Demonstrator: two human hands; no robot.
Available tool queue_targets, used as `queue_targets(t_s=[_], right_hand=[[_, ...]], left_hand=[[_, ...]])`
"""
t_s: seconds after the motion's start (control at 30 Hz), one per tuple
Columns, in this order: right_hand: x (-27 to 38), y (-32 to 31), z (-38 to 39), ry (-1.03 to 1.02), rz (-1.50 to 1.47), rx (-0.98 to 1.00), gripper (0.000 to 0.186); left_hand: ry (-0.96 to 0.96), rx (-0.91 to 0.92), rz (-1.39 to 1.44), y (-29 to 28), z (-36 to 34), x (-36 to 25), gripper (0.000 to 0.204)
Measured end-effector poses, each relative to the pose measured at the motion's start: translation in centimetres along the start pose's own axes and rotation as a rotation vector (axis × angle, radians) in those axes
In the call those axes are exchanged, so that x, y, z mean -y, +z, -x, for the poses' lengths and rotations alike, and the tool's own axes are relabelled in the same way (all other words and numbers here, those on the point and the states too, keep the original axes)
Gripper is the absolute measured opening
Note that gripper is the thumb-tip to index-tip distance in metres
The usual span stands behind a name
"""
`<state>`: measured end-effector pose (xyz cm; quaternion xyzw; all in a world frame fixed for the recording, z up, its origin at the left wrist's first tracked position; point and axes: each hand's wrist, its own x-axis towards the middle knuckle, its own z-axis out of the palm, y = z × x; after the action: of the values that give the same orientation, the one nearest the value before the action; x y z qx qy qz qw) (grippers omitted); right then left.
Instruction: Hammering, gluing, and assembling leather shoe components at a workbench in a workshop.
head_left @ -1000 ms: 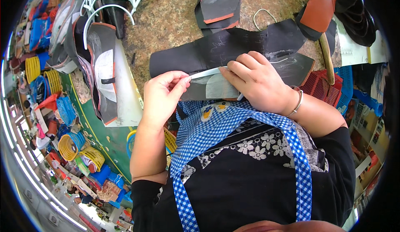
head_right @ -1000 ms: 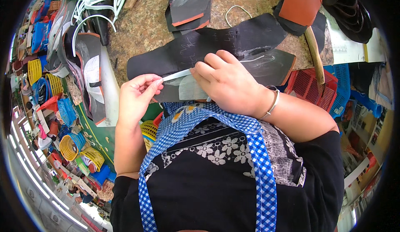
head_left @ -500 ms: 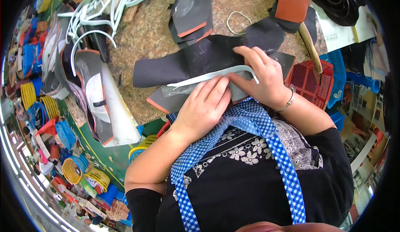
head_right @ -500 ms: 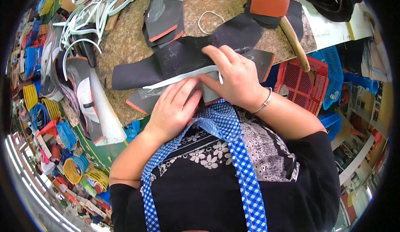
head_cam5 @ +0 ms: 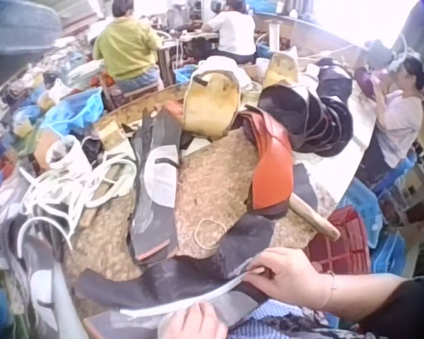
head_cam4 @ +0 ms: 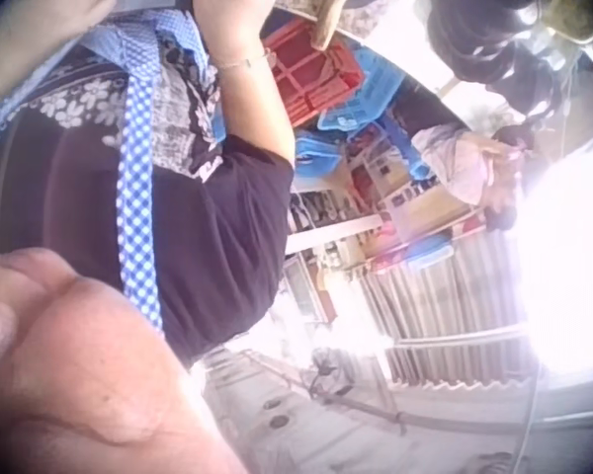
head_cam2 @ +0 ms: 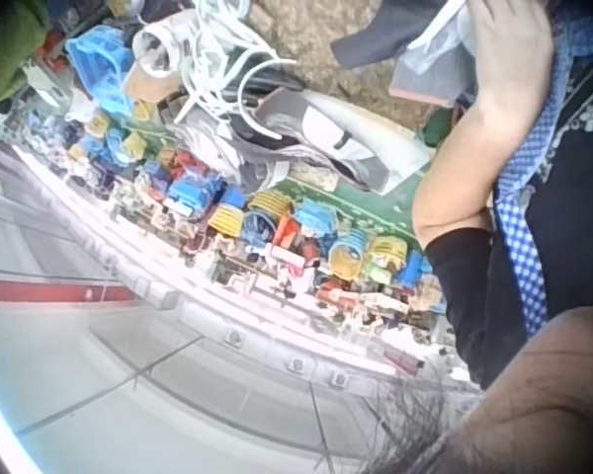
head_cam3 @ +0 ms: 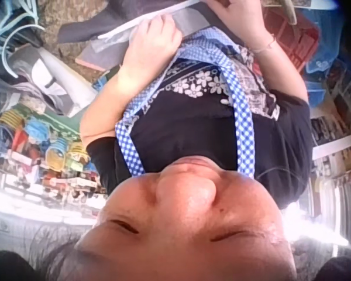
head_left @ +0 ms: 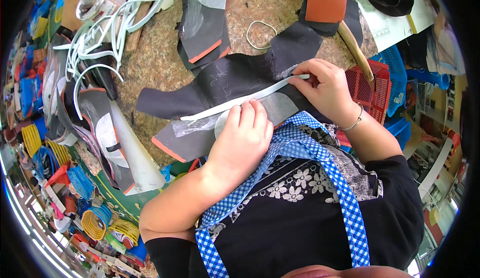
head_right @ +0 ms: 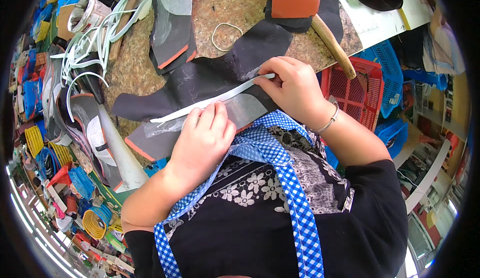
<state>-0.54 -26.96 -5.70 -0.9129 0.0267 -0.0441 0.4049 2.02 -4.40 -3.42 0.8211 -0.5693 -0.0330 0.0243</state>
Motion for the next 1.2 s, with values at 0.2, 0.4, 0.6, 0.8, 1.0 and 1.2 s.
queue_targets(t_s=[0.2, 0.4, 0.6, 0.8, 1.0, 1.2], right_hand=[[-2.0, -1.8, -0.5, 0.244, 0.027, 0.051, 0.031], [-1.5, -1.5, 2.9, -0.314, 0.258, 0.021, 0.045], [-1.5, 0.1, 3.0, -0.368, 0.484, 0.002, 0.045], [-2.2, -2.3, 0.7, -0.383, 0.203, 0.115, 0.041], [-4.1, -3.2, 2.0, 0.223, -0.135, -0.086, 0.018], [-3.9, -2.5, 1.3, -0.148, 0.184, -0.118, 0.024]], left_hand=[[0.009, 0.046, -0.144, -0.7, -0.3, 0.5, 0.022], [-0.34, -0.32, 0.353, -1.0, -3.4, 4.8, 0.045], [-0.381, -0.29, 0.427, 0.1, -4.8, 7.0, 0.021], [0.016, -0.247, 0.087, 1.2, -2.5, 0.2, 0.012], [0.073, -0.194, 0.053, 2.3, -2.3, -0.9, 0.014], [0.063, -0.109, 0.141, 1.9, -3.6, -0.8, 0.013]])
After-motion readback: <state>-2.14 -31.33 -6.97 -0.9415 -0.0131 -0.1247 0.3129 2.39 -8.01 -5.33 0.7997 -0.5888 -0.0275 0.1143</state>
